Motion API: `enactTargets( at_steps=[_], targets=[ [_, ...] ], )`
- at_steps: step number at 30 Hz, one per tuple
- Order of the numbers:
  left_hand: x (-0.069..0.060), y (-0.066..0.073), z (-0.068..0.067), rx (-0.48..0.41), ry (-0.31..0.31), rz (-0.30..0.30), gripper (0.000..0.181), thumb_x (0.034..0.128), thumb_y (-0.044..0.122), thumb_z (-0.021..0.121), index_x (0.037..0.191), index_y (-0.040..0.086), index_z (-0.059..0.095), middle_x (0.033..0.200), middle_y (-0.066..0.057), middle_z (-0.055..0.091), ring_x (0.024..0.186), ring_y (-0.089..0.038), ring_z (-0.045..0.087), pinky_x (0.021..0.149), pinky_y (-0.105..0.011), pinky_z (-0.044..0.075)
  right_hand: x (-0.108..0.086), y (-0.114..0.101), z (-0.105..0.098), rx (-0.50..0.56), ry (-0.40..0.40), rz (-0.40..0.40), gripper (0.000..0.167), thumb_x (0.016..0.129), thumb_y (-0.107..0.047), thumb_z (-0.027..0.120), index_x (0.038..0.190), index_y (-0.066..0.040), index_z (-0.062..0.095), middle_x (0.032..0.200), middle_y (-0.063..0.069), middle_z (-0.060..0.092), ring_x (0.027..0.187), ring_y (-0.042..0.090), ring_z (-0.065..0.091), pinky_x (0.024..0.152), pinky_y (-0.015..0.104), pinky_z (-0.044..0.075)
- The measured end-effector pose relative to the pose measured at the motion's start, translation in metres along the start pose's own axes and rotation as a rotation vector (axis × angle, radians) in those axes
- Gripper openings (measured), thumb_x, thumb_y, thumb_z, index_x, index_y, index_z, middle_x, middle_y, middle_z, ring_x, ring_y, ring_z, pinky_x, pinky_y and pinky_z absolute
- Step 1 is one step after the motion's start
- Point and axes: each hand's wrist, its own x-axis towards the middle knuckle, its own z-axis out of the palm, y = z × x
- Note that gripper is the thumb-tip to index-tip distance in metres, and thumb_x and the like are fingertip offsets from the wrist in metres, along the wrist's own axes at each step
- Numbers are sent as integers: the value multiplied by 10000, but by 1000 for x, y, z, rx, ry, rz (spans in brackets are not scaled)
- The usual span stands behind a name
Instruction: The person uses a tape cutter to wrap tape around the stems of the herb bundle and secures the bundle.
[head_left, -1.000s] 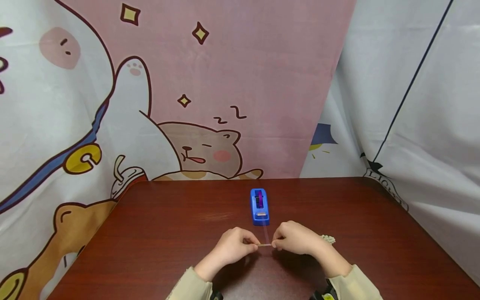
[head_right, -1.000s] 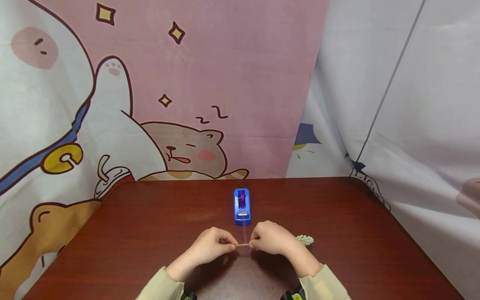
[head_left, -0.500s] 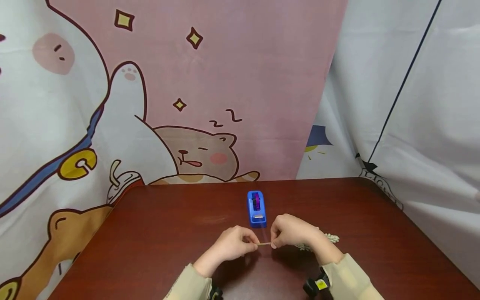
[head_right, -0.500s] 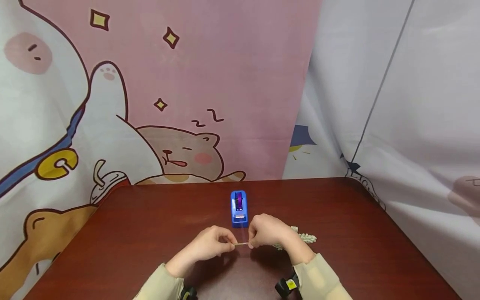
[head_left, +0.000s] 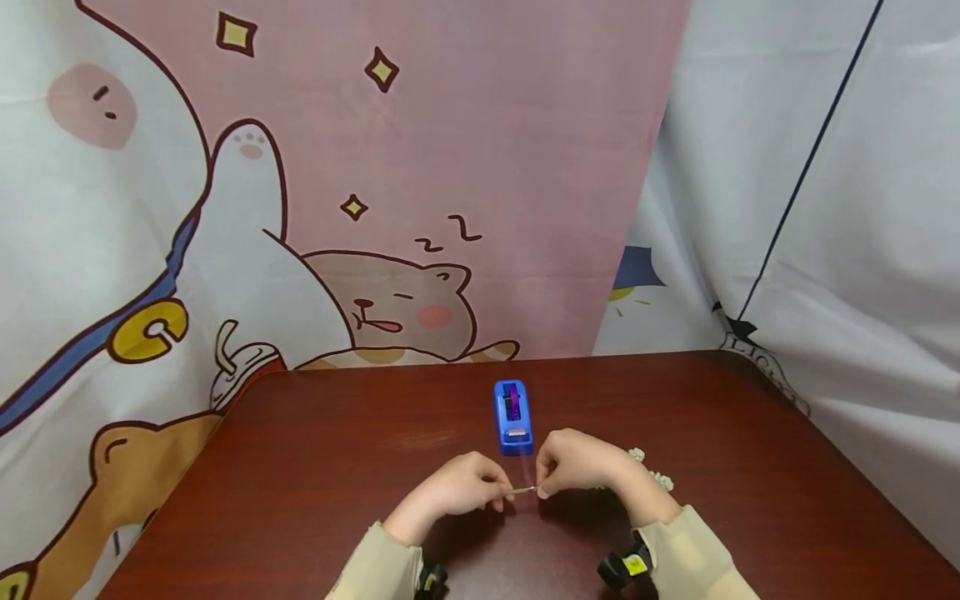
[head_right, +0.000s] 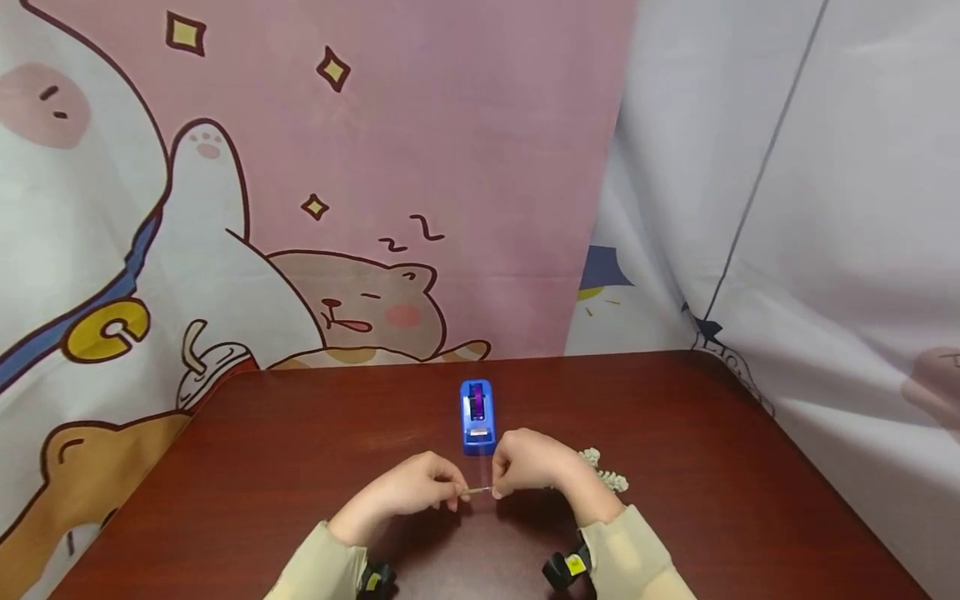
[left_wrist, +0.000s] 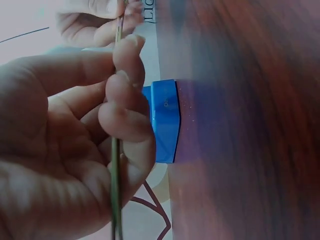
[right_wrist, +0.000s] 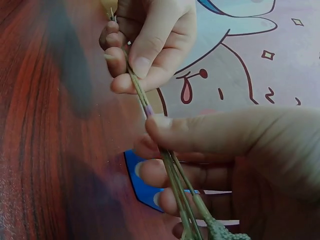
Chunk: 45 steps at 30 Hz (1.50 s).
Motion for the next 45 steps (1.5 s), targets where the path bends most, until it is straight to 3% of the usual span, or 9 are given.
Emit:
enactTargets(
  at_steps=[7,14,19,28,36,45],
  targets=[
    [3,1,0,0,30,18,140,890,86,650,803,55,756,625,38,652,520,-47,522,500,-208,421,-5,-1,-4,18,-14,-13,121,816,-81,720,696,-84,733,584,-81,615,539,15,483,511,230,424],
    [5,-1,2,55,75,24,82,842,86,683,802,77,753,661,55,665,545,-27,508,511,-221,407,-3,0,0,-27,26,0,147,783,-85,744,645,-118,708,561,-126,562,524,17,429,484,220,378],
    [4,0,3,39,91,-12,48,821,85,696,824,83,744,651,56,641,497,-58,534,508,-238,427,-1,1,2,-48,59,-1,184,766,-90,770,620,-159,680,569,-144,549,527,18,425,485,230,395],
    [3,0,4,6,90,-27,35,821,91,682,823,81,715,658,65,622,486,-68,521,478,-239,436,1,0,5,-64,92,29,213,738,-103,786,608,-193,643,574,-130,547,522,39,433,471,253,381],
    [3,-2,3,97,66,11,158,887,140,601,852,107,751,655,50,656,547,-29,534,586,-230,415,4,0,8,-129,120,48,237,714,-129,805,614,-218,609,585,-142,528,545,48,447,498,275,394],
    [2,-5,3,73,32,-17,237,936,79,529,811,79,729,639,33,644,496,-38,460,481,-199,365,6,-1,11,-158,137,81,260,718,-138,804,617,-218,578,596,-114,511,565,89,459,512,303,391]
  ],
)
